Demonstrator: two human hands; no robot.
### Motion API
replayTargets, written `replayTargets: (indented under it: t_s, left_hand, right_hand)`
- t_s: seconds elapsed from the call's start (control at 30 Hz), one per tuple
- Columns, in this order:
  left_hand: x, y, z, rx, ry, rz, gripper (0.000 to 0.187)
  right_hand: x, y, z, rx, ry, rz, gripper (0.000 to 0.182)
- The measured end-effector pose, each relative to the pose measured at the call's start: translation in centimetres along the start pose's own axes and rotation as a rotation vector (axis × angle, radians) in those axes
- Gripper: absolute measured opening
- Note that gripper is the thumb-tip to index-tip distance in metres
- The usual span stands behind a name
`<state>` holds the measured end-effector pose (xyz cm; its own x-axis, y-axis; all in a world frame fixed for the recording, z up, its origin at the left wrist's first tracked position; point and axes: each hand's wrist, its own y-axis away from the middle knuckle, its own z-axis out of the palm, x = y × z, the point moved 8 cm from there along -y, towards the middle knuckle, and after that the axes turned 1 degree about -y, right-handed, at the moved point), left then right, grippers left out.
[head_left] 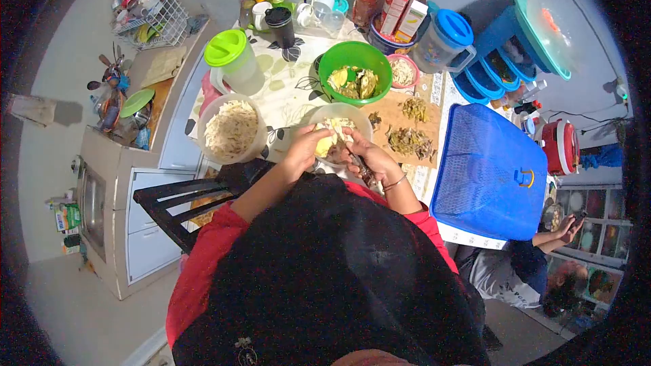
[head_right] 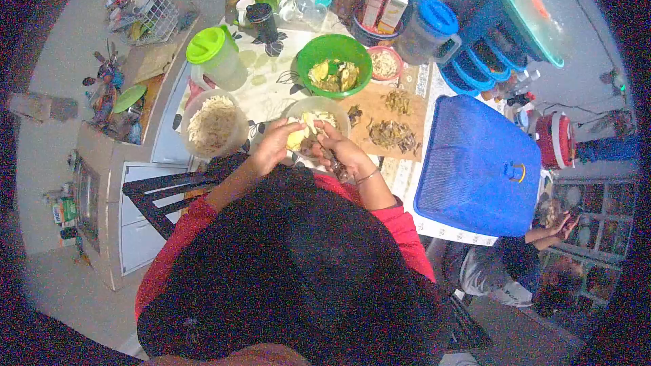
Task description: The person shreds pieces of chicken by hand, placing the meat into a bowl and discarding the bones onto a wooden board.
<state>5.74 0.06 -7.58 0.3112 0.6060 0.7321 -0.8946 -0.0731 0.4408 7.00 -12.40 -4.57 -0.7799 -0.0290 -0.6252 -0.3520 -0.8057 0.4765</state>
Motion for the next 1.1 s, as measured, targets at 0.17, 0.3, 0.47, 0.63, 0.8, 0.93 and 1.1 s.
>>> replayTargets:
  t_s: [0.17, 0.3, 0.47, 0.63, 0.8, 0.93, 1.1]
  left_hand:
    - [0.4, 0.2, 0.9, -0.023, -0.001, 0.021, 0.024]
    - [0.6, -0.1, -0.4, 0.083, -0.003, 0.035, 0.022]
    - [-0.9, -0.7, -1.4, 0.108, 0.004, 0.009, 0.021]
    - [-0.8, -0.6, -2.0, 0.102, -0.025, -0.029, 0.024]
    - [-0.3, 0.9, 2.3, -0.206, 0.274, -0.228, 0.026]
    - [-0.5, 0.3, 0.8, -0.156, 0.122, -0.119, 0.026]
    - [-0.8, -0.3, -0.4, -0.065, 0.046, -0.052, 0.028]
  right_hand:
    - [-0.2, 0.2, -0.3, -0.04, 0.042, -0.004, 0.039]
    - [-1.6, 2.1, 1.8, -0.137, -0.111, -0.092, 0.041]
    - [0.1, -0.3, -0.4, 0.077, 0.391, -0.014, 0.039]
    - [-1.3, 0.0, -0.3, 0.143, 0.185, -0.061, 0.038]
    - [0.6, -1.4, -2.0, 0.162, 0.134, -0.033, 0.031]
    - [0.7, -1.3, -1.0, 0.07, 0.231, -0.005, 0.025]
    - [-1.5, 0.0, 0.6, -0.019, 0.057, -0.102, 0.033]
